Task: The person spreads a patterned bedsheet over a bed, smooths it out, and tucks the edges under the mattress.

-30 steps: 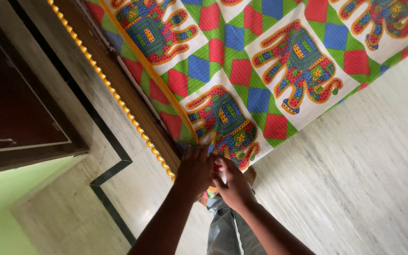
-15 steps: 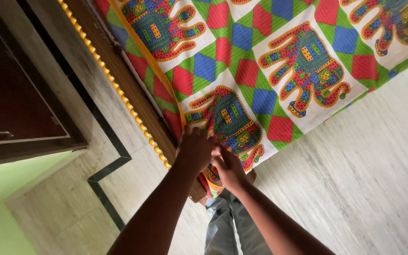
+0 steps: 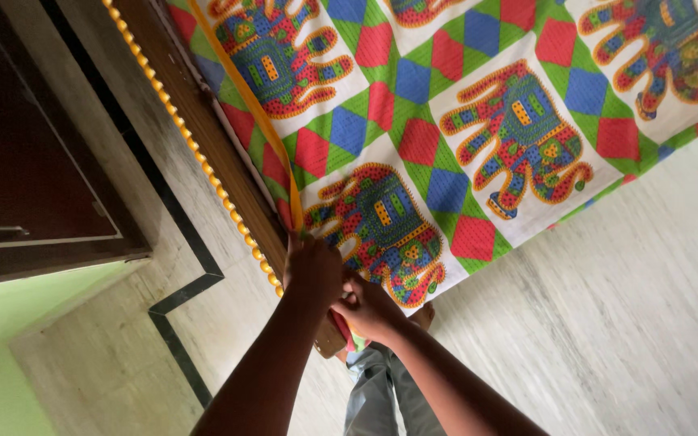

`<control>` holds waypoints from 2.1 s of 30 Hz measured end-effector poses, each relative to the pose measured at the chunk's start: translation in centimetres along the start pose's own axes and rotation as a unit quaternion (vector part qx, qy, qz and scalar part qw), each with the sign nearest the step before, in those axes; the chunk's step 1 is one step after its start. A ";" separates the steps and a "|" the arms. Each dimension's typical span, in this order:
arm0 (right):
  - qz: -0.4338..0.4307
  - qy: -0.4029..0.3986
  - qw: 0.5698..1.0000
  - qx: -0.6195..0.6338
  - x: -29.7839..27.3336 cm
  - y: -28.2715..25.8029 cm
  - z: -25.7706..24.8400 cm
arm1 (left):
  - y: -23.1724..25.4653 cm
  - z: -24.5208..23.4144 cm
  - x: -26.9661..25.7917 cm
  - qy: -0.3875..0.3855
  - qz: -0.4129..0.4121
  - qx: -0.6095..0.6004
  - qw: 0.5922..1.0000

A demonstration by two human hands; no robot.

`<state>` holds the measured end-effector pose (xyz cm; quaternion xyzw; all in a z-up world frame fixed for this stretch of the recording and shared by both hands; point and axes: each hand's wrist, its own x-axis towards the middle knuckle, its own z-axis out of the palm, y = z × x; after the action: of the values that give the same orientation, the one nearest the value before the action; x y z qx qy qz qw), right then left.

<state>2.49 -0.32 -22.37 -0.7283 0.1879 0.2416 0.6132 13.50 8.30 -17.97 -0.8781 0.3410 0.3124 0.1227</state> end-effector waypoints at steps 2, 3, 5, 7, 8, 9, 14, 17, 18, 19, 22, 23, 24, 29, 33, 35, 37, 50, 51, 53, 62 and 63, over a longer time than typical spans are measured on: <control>-0.010 0.038 0.999 -0.020 -0.5 -0.1 -1.3 | 0.2 1.1 -0.8 0.075 0.005 -0.068 0.995; -0.020 0.057 0.997 -0.042 -0.8 -0.2 -2.1 | 0.4 1.6 -1.3 0.146 0.007 -0.147 0.978; -0.042 0.083 0.992 -0.083 -1.7 -0.7 -3.3 | 0.6 1.8 -2.4 0.286 0.014 -0.295 0.911; -0.066 0.100 0.985 -0.124 -2.6 -1.4 -4.7 | 0.7 1.5 -4.0 0.265 -0.028 -0.312 0.912; -0.094 0.115 0.976 -0.156 -2.9 -1.9 -5.6 | 1.0 1.1 -4.5 0.257 -0.046 -0.322 0.910; -0.123 0.126 0.967 -0.186 -3.5 -2.5 -6.0 | 1.1 0.7 -5.0 0.273 -0.058 -0.319 0.905; -0.144 0.141 0.943 -0.264 -5.4 -6.7 -7.6 | 1.1 -0.6 -6.2 0.318 -0.129 -0.318 0.884; -0.173 0.150 0.931 -0.285 -5.5 -9.0 -7.9 | 0.3 -1.7 -6.6 0.332 -0.155 -0.327 0.871; -0.180 0.151 0.926 -0.294 -5.4 -9.7 -7.9 | -0.2 -2.3 -6.5 0.334 -0.154 -0.336 0.867; -0.187 0.148 0.923 -0.301 -5.5 -10.3 -7.7 | -0.7 -2.8 -6.7 0.333 -0.157 -0.344 0.864; -0.225 0.130 0.906 -0.335 -5.1 -12.7 -7.5 | -2.3 -4.4 -8.0 0.296 -0.171 -0.348 0.873; -0.236 0.129 0.893 -0.360 -5.1 -13.5 -7.2 | -3.2 -4.9 -8.3 0.279 -0.169 -0.342 0.881; -0.247 0.129 0.880 -0.385 -5.1 -14.3 -6.8 | -4.2 -5.1 -8.9 0.290 -0.163 -0.332 0.883; -0.278 0.154 0.866 -0.385 -4.4 -17.8 -4.2 | -9.1 -5.4 -10.9 0.297 -0.150 -0.300 0.894; -0.255 0.165 0.881 -0.363 -3.3 -20.3 -1.5 | -13.3 -5.6 -12.1 0.318 -0.139 -0.299 0.889; -0.248 0.177 0.881 -0.363 -2.6 -21.3 0.0 | -15.1 -5.5 -13.2 0.307 -0.133 -0.293 0.896; -0.242 0.193 0.875 -0.371 -1.6 -22.5 1.0 | -16.6 -5.7 -14.3 0.301 -0.123 -0.282 0.903; -0.258 0.220 0.871 -0.355 2.6 -26.9 4.5 | -25.3 -10.0 -16.0 0.346 -0.087 -0.281 0.891; -0.253 0.217 0.876 -0.348 2.9 -27.2 4.4 | -25.8 -10.4 -15.7 0.348 -0.085 -0.283 0.890; -0.251 0.219 0.881 -0.336 4.0 -27.9 4.1 | -26.4 -11.9 -14.7 0.355 -0.080 -0.287 0.886; -0.249 0.231 0.865 -0.369 12.5 -31.8 0.5 | -31.3 -18.2 -7.4 0.389 0.007 -0.274 0.880; -0.252 0.232 0.865 -0.366 13.6 -32.9 0.0 | -31.9 -19.0 -6.5 0.394 0.009 -0.271 0.878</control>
<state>32.27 5.82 -3.85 -0.9580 0.0328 -0.0454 0.2811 40.17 27.07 0.91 -0.9245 0.2707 0.0221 -0.2675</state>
